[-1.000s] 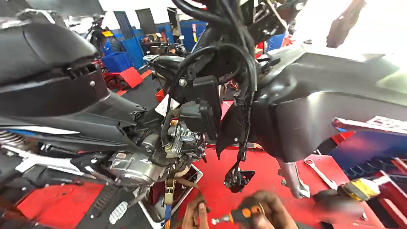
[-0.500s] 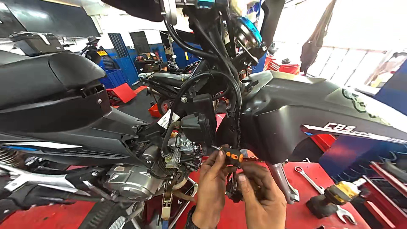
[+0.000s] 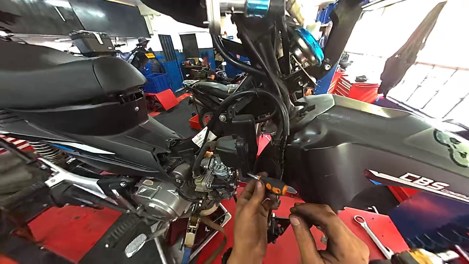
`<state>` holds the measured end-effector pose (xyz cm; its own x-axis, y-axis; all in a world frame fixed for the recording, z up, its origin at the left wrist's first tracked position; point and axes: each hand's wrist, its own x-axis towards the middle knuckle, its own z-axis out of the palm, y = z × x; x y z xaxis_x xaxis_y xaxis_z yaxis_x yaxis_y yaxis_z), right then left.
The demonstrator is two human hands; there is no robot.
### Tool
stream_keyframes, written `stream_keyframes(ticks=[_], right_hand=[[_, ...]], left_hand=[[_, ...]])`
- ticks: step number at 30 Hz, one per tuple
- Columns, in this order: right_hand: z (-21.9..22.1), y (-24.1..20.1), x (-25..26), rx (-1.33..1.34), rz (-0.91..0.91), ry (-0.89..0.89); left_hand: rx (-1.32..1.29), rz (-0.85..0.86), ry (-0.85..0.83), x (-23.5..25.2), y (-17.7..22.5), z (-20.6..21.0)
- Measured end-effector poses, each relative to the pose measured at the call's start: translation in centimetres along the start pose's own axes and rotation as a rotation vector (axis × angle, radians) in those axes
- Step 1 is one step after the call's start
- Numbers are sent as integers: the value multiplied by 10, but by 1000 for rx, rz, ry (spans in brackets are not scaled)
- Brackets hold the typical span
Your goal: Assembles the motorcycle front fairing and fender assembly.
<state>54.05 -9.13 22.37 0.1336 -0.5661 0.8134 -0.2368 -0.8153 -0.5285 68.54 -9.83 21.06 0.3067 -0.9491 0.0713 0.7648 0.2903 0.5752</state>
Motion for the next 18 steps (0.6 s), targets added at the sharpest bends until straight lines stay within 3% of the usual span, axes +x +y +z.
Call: stream_keyframes(ticks=[7,14,18], right_hand=[[10,15,-23,7,102,-101],[18,22,-15,-63,22,-12],[23,22,-14,14,-32,-45]], left_hand=[[-97,-152,29,13,0,-11],[-110,-95,-33,7,-5,-12],[-7,-33,-40,-2,4,-15]])
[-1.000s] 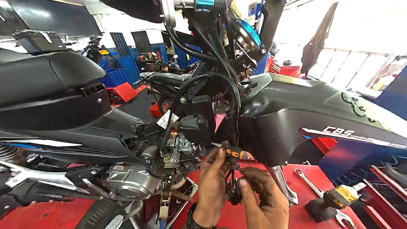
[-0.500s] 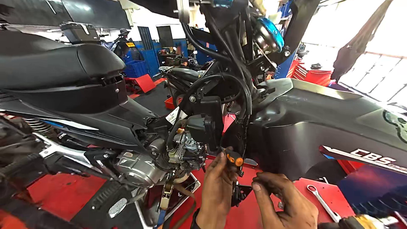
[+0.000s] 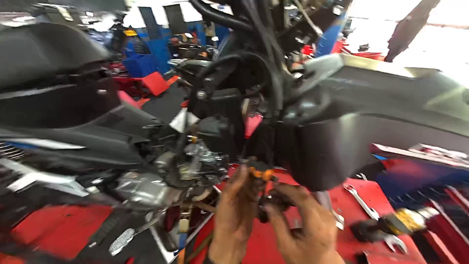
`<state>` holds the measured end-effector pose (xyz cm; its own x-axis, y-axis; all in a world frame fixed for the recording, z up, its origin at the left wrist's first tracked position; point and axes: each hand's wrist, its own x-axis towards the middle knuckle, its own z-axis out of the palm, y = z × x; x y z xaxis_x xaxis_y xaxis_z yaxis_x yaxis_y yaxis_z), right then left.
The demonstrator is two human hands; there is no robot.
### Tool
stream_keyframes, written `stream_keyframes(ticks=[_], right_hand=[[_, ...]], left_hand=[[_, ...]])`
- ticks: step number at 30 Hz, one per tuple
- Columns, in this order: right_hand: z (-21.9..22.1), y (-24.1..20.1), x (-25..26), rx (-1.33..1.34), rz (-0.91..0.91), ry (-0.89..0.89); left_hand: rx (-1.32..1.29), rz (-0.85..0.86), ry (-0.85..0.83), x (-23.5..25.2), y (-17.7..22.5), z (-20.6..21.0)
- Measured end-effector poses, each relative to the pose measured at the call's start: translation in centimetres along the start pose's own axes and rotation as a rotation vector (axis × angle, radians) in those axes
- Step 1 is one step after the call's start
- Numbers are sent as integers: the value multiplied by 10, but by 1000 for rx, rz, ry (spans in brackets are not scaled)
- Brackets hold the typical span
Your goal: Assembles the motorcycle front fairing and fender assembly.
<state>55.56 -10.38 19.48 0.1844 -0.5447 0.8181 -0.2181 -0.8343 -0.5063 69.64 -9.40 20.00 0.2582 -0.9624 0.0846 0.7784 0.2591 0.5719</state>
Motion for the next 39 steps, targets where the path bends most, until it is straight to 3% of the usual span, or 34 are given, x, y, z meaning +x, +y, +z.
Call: stream_keyframes(ticks=[2,6,9,11,13,18,21,24,27,33,39], right_hand=[[-9,3,-29,39,-28,-41],[-37,20,-124,34,37,-255],[-51,17,-160,8,221,-357],[-53,14,-154,9,283,-294],[-55,14,-139,-17,329,-175],[-51,27,-90,-4,273,-28],[-64,31,-59,-186,284,103],[-73,70,-40,-260,467,-27],[-65,120,-39,-9,526,-118],[-42,116,-43,-371,407,92],[-31,113,-45,-483,368,165]], left_hand=[[148,73,50,-15,-6,-3],[531,240,-94,-43,-24,-48],[527,255,117,-54,-28,-49],[580,323,174,-41,-25,-44],[617,355,121,-28,-24,-38],[387,246,67,-12,-26,-25],[335,250,97,-11,-31,-25],[323,252,129,-7,-33,-24],[334,223,139,1,-34,-21],[283,268,178,4,-39,-14],[412,338,252,-3,-39,-9]])
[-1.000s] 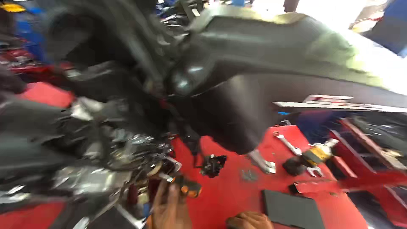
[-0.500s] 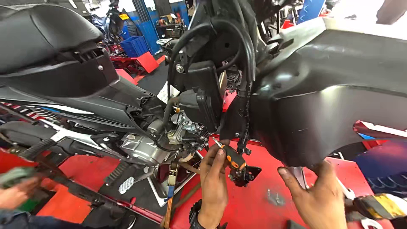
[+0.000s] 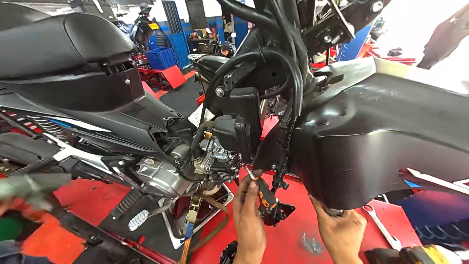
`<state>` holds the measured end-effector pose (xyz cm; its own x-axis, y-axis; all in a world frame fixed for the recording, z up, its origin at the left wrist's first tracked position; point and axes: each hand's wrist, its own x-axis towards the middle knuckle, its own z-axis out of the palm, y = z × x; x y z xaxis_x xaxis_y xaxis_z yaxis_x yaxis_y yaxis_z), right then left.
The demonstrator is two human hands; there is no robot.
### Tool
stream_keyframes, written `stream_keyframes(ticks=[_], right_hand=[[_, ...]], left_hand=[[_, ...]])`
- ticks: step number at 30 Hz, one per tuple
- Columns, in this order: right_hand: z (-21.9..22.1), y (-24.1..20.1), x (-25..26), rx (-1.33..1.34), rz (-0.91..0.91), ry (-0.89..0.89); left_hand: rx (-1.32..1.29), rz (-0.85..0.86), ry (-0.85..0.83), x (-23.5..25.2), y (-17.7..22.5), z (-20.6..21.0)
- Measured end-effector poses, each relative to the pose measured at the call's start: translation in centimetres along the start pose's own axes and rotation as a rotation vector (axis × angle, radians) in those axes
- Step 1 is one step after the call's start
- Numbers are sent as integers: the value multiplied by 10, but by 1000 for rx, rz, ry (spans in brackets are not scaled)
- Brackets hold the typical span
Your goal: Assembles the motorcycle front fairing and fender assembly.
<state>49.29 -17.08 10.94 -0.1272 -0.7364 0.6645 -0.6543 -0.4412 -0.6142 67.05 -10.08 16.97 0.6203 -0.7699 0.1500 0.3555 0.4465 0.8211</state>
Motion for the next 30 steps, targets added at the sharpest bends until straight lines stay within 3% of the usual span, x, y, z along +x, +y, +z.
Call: stream_keyframes(ticks=[6,17,25,30], right_hand=[[14,-11,-11,-85,-17,65],[41,-26,-26,-150,21,73],[50,-27,-30,-182,42,115],[50,-25,-30,-179,22,103]], left_hand=[[93,176,55,5,-19,9],[58,162,159,14,-36,2],[-69,-26,-88,10,-15,4],[-36,-63,-132,15,-6,4]])
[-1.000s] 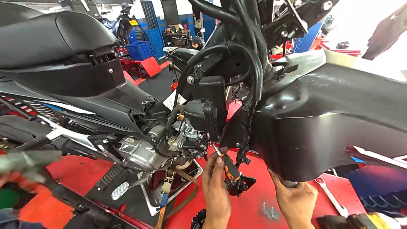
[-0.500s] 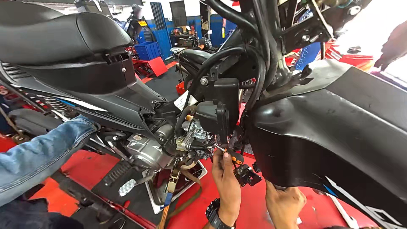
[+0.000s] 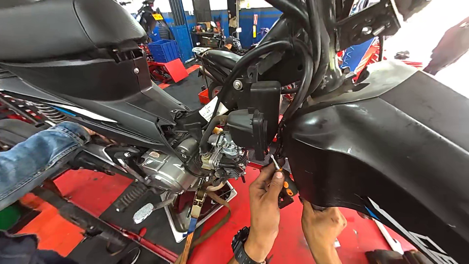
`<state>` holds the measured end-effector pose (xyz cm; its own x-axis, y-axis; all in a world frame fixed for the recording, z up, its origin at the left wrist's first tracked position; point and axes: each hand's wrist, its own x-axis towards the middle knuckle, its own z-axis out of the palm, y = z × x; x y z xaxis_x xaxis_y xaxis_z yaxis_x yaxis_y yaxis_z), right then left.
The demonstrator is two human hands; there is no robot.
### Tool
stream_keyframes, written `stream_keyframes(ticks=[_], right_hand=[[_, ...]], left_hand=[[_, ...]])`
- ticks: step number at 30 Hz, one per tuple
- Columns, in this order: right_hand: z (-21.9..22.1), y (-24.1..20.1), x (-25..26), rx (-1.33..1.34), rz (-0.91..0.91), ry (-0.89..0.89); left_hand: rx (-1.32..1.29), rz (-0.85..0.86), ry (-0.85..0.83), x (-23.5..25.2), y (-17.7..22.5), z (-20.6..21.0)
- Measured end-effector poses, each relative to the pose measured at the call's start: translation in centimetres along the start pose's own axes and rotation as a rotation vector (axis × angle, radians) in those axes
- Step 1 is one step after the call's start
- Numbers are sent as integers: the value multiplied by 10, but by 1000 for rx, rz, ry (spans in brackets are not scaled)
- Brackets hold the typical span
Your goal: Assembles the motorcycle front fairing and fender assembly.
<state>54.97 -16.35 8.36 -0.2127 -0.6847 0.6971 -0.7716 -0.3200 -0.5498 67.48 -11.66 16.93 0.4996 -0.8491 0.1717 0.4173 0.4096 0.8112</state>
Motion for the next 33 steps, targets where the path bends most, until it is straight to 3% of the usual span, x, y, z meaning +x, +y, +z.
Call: stream_keyframes(ticks=[19,33], right_hand=[[-16,10,9,96,-41,-62],[-10,8,6,74,-25,-50]], left_hand=[[-257,-93,1,-8,9,4],[-264,-125,56,-3,15,5]])
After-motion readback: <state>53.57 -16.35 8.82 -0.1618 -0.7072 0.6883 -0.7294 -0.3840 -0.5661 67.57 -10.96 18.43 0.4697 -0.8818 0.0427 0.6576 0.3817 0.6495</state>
